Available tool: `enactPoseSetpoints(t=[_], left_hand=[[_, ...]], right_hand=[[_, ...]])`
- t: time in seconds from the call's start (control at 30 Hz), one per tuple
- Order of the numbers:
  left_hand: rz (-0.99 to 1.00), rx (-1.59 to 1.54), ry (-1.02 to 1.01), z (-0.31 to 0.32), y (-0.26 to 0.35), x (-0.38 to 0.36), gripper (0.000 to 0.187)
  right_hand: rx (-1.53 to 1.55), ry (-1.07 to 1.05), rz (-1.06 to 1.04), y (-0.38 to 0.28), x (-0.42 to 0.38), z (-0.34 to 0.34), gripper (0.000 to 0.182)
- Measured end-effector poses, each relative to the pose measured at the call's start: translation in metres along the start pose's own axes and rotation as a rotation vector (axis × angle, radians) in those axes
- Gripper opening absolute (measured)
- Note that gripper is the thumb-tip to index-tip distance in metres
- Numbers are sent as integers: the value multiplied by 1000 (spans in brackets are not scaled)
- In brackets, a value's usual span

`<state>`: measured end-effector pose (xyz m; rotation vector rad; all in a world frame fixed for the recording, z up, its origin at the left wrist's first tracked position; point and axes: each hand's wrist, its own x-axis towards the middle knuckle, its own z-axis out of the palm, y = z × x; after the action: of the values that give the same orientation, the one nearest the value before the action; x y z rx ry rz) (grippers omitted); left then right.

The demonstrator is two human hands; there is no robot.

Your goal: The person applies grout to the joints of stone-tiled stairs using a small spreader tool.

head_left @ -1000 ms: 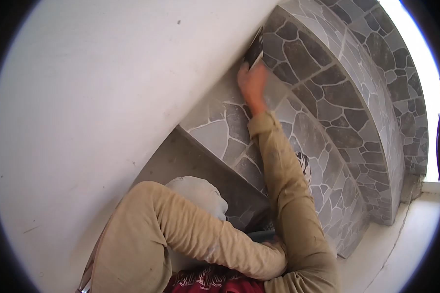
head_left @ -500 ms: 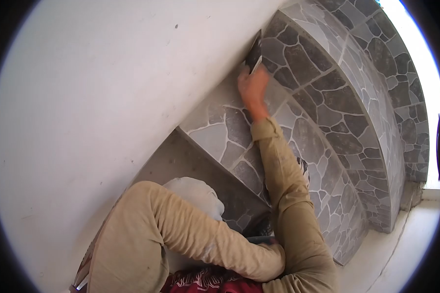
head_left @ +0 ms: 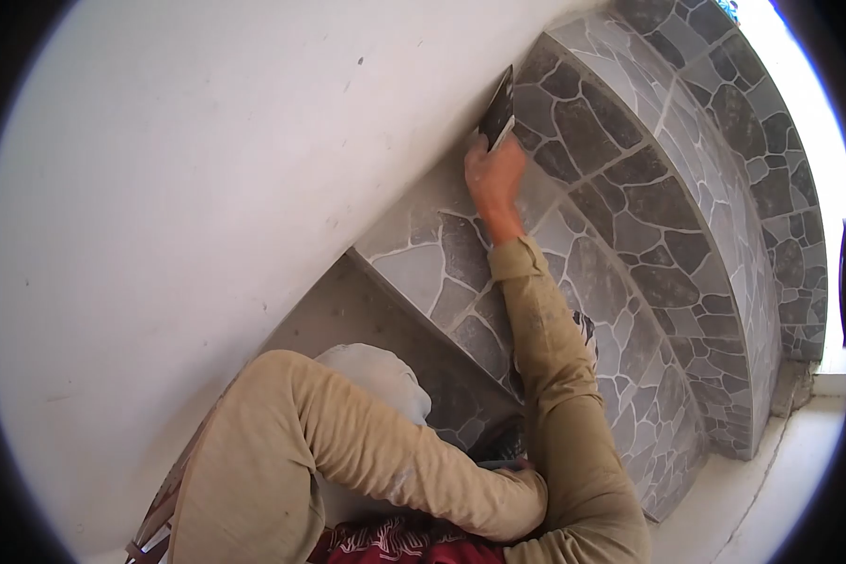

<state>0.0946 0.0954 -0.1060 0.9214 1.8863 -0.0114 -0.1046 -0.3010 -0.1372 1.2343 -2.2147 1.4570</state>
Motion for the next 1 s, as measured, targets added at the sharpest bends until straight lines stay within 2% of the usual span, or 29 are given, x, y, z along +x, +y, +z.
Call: enactPoseSetpoints(t=[0.03, 0.1, 0.13, 0.2, 0.23, 0.37, 0.43, 0.47, 0.53, 0.57, 0.63, 0.67, 0.7, 0.73, 0.77, 0.8, 0.83, 0.87, 0.9, 0.93, 0.97, 1.0], left_hand=[[44, -43, 25, 8, 11, 36, 58], [26, 36, 45, 6, 15, 21, 58], [1, 117, 65, 3, 14, 6, 57], [43, 154, 16, -15, -13, -59, 56], [87, 186, -36, -19, -23, -78, 57], [81, 200, -21, -15, -8, -51, 56], [-222, -79, -73, -9, 0, -41, 59], [-227, -77, -80, -11, -3, -33, 59], [184, 277, -82, -20, -26, -61, 60], [192, 275, -84, -14, -20, -62, 60], [-99, 145, 99, 2, -9, -64, 62], [-100, 149, 96, -2, -11, -63, 62], [58, 178, 37, -13, -24, -84, 60], [216, 210, -27, -20, -32, -96, 60], [216, 221, -44, 27, -46, -81, 60], [-104, -93, -307, 43, -43, -43, 60], [-434, -403, -561, -5, 39, 68, 61], [-435, -379, -587, 61, -40, -35, 61], [-225, -502, -277, 55, -45, -69, 57], [-5, -618, 32, 22, -17, -71, 53], [1, -602, 5, 13, -24, -102, 53], [-41, -429, 41, 2, -30, -128, 46]], right_hand=[[-2, -1, 0, 7, 5, 2, 19], [-145, -121, 240, 28, 18, 6, 19], [-148, -120, 241, 25, 15, 4, 19], [-8, 48, -76, 11, 10, 2, 19], [-6, 49, -79, 13, 13, 6, 19], [-126, -37, 21, 33, 10, 13, 18], [-131, -76, 29, 22, 12, 13, 18], [-80, -7, -37, 15, 7, 13, 19], [-31, 66, -102, 18, 10, 16, 19], [-41, 57, -37, 28, 15, 19, 18], [-53, 56, 31, 19, 17, 9, 18], [-81, -100, 91, 13, 15, 4, 17], [-108, -256, 151, 0, 10, -2, 17], [-106, -245, 154, -10, -3, -2, 17], [-78, -181, 37, -23, -18, -1, 20], [-53, -111, -76, -27, -24, 0, 25], [-53, -88, -59, -20, -21, 3, 25], [-68, -76, -28, -6, -16, 11, 29], [-84, -64, 6, 7, -13, 16, 34], [-88, -42, 34, 18, -11, 18, 34], [-87, -130, 61, 27, -9, 20, 31], [-83, -212, 80, 30, -5, 19, 28]])
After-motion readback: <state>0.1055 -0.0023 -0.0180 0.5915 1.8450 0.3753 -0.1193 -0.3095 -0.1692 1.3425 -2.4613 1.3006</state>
